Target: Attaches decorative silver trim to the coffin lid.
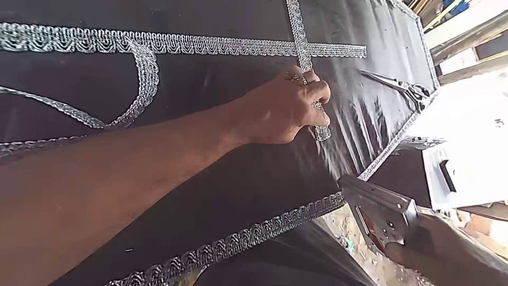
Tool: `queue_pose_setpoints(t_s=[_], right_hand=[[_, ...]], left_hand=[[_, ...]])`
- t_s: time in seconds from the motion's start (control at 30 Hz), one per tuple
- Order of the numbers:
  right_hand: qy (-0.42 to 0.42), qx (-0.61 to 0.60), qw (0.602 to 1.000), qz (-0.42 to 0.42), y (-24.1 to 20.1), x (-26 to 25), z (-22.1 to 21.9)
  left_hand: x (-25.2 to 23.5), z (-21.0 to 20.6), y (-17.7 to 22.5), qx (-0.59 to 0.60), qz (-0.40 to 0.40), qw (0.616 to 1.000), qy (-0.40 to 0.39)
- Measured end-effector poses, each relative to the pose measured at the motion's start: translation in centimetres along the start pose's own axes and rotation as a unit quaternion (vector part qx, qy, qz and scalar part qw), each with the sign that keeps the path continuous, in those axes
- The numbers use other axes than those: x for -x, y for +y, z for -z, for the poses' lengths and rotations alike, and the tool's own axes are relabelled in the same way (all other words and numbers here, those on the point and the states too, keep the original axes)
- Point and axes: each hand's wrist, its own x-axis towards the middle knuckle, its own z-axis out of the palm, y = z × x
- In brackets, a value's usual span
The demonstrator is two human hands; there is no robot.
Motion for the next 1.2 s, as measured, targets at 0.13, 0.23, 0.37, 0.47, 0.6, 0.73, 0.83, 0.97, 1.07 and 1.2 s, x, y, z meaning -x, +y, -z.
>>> queue_pose_setpoints(t_s=[0.13,0.23,0.37,0.47,0.6,0.73,0.83,0.97,1.07,1.2], right_hand=[[0.048,-0.013,0.998,0.026,0.0,0.0,0.8],[0.101,0.006,0.994,0.031,-0.3,0.1,1.6],[0.232,0.076,0.965,0.098,1.0,-1.1,2.8],[0.354,0.166,0.906,0.161,2.3,-4.1,3.7],[0.341,0.239,0.902,0.111,-0.8,-6.7,5.9],[0.411,0.266,0.853,0.181,-1.1,-12.0,7.2],[0.432,0.252,0.839,0.217,-1.6,-14.8,7.1],[0.468,0.211,0.823,0.244,-1.0,-16.7,5.9],[0.499,0.197,0.808,0.245,-0.9,-17.5,5.0],[0.56,0.141,0.771,0.267,-0.5,-17.5,3.8]], left_hand=[[0.1,0.5,0.7,-0.007,-0.033,0.999,0.0],[0.0,0.0,0.7,-0.015,-0.053,0.998,-0.03],[-0.3,-0.3,1.2,-0.028,-0.057,0.997,-0.053],[-0.4,0.1,1.3,-0.021,-0.04,0.997,-0.062],[-0.3,-0.5,1.1,-0.025,-0.052,0.998,-0.017],[-0.5,-0.2,0.7,0.007,-0.037,0.998,-0.044],[-0.9,1.0,1.5,0.012,-0.01,0.995,-0.1],[-1.0,0.9,1.7,0.005,-0.014,0.995,-0.097],[-1.1,0.9,1.6,0.014,-0.013,0.994,-0.11],[-1.0,0.8,1.6,0.002,-0.009,0.995,-0.104]])
